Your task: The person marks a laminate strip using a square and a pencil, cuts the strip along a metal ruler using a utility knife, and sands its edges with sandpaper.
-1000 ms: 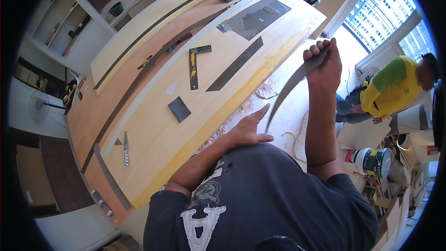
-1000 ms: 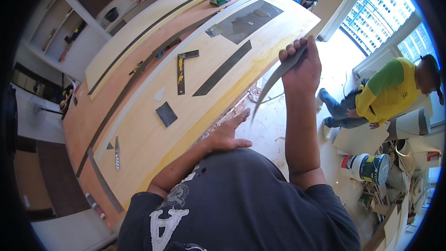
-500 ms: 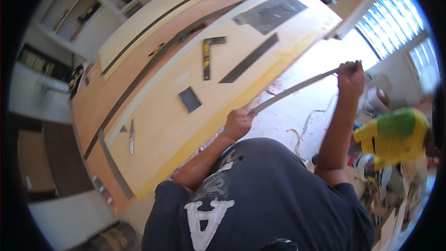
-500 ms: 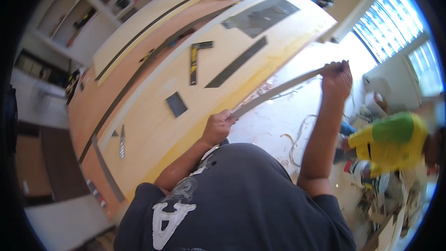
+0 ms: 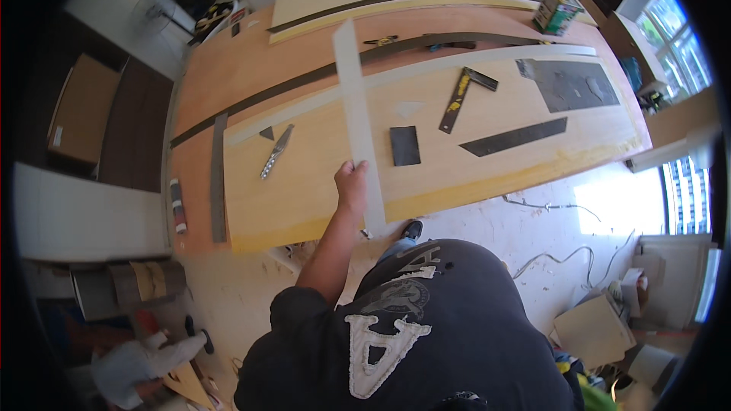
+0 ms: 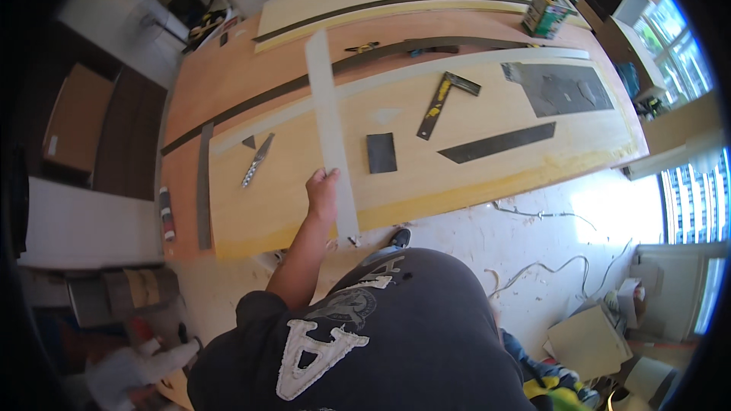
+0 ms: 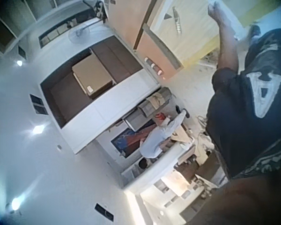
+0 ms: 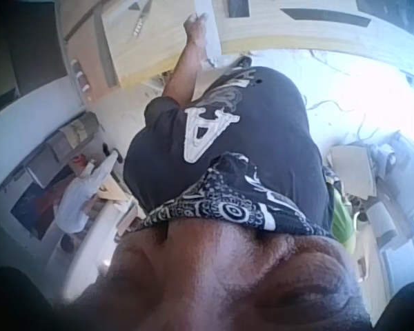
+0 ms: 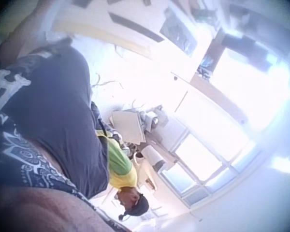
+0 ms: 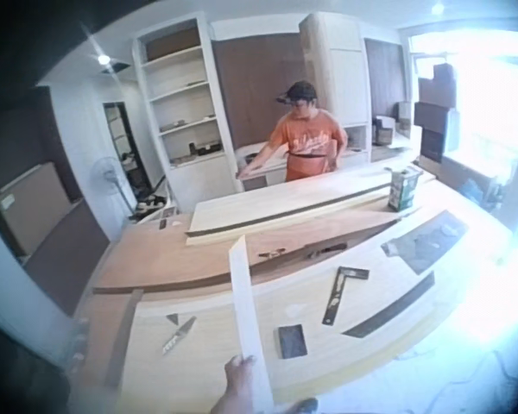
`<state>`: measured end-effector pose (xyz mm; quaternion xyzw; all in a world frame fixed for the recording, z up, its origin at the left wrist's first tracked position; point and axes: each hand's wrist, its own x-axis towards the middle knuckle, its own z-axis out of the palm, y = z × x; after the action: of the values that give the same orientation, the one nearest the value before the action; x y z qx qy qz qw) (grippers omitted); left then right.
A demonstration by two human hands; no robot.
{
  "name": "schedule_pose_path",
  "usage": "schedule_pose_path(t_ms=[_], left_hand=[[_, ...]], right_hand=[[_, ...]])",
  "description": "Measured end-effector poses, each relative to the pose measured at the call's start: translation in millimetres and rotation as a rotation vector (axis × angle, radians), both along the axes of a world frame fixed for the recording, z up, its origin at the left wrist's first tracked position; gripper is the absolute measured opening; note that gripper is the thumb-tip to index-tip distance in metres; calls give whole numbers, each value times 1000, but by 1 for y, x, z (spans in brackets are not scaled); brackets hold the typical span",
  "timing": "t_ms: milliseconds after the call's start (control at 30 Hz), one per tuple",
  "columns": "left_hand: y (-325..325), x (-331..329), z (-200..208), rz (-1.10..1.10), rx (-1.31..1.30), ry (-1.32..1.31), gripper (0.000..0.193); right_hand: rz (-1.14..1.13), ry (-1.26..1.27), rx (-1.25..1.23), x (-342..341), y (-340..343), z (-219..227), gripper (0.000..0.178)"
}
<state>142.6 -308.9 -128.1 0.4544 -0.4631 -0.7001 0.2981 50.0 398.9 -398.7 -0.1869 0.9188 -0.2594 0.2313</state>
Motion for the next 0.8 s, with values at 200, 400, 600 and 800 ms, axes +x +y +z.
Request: schedule_pose_path(t_ms=[200,400,600,800], left_hand=[[-58,57,-83,224,182,-271,14],[-56,70,-95,160,121,-170,14],[-41,87,-64,220,-20,-243,14],[-1,136,22,341,-94,-335,18]], right_hand=[[-549,-719,5,9,-79,66,44],[-521,-726,26,-19,-121,86,45],[-423,-722,66,-51,-149,86,46],[-302,-730,89,-84,-171,72,46]])
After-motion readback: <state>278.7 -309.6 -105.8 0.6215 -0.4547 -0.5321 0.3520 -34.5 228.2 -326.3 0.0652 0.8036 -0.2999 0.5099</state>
